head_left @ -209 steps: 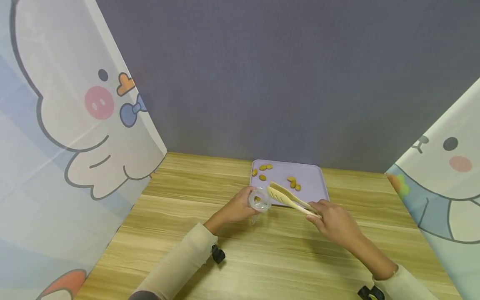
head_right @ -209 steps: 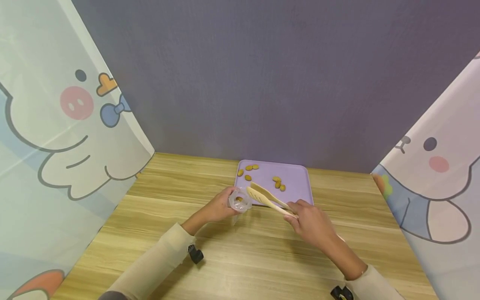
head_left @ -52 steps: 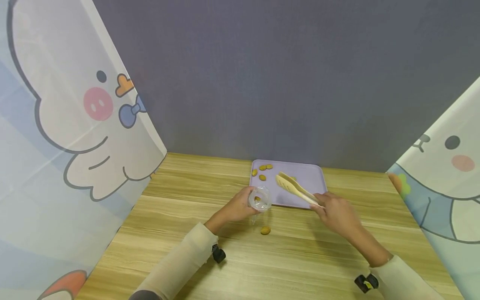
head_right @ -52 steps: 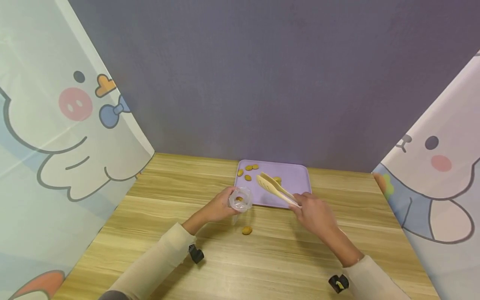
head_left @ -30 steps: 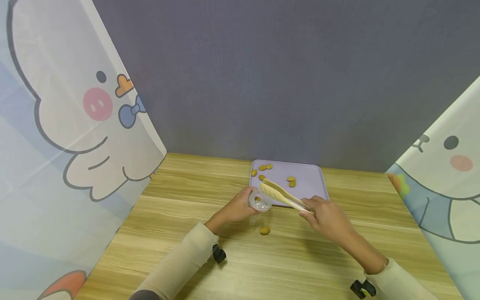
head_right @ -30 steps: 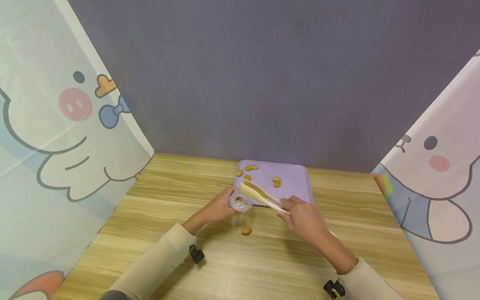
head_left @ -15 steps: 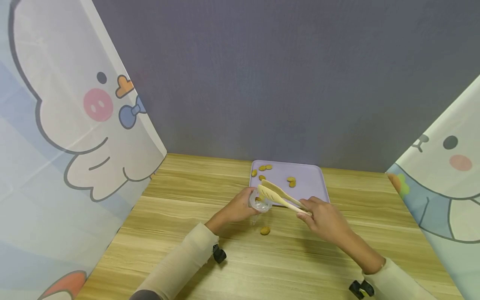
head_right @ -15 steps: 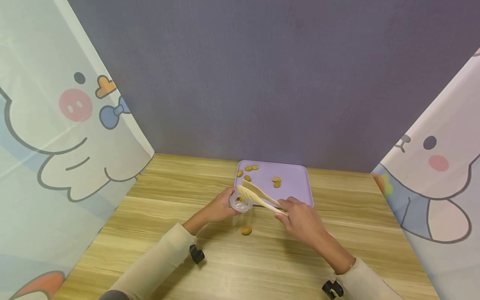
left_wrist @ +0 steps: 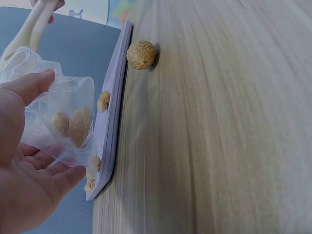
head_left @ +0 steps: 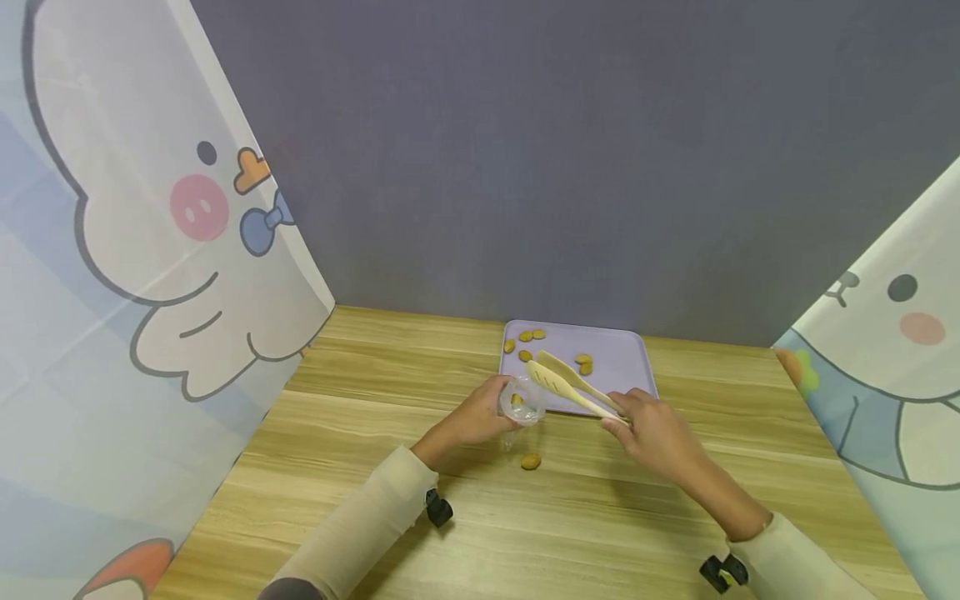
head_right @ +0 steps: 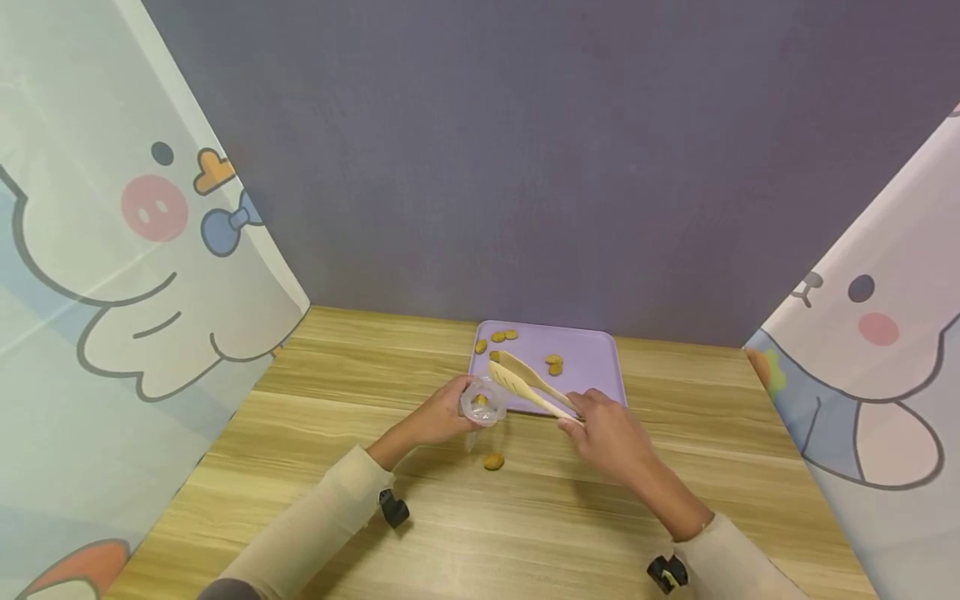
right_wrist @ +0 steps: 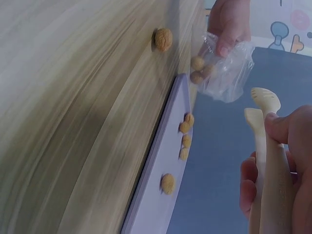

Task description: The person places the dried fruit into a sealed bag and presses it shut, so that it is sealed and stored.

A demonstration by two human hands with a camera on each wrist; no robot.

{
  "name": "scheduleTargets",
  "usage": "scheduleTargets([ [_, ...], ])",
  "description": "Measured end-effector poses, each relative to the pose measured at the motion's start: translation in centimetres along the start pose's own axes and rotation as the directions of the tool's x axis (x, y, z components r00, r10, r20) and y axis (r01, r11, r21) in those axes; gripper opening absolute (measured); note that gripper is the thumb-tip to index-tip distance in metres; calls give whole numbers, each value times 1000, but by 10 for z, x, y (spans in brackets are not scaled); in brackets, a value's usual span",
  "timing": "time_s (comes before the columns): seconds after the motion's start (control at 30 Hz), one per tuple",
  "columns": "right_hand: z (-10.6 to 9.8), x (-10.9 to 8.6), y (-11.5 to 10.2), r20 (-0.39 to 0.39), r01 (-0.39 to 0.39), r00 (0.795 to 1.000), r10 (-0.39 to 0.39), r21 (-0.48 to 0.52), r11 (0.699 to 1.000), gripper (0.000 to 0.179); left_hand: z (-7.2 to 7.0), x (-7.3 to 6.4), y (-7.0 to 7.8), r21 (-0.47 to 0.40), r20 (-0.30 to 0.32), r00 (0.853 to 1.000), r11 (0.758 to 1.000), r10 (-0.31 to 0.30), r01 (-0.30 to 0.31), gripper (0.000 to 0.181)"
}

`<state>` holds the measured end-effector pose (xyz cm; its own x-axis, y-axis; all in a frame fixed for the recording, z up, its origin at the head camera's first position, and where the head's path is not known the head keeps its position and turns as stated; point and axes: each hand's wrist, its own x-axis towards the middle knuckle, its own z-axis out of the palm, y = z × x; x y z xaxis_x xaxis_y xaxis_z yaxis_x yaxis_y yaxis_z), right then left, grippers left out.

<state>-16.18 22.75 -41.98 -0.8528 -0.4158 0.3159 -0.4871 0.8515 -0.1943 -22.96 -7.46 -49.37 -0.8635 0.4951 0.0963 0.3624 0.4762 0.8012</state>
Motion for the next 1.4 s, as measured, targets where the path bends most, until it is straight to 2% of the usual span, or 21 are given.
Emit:
scheduleTargets([
  [0.53,15,4,41,26,-143,989,143,-6,990,44,-2,-2,1,-25,3,1000,999,-29,29,72],
  [1.17,32,5,74,73,-213,974,215,-35,976,45,-2,-3,-1,-8,-6,1000,1000,-14,14,72],
  [1.4,41,5,80,71,-227,971,230,-47,973,46,-3,-4,3,-9,-2,1000,999,-32,31,73],
])
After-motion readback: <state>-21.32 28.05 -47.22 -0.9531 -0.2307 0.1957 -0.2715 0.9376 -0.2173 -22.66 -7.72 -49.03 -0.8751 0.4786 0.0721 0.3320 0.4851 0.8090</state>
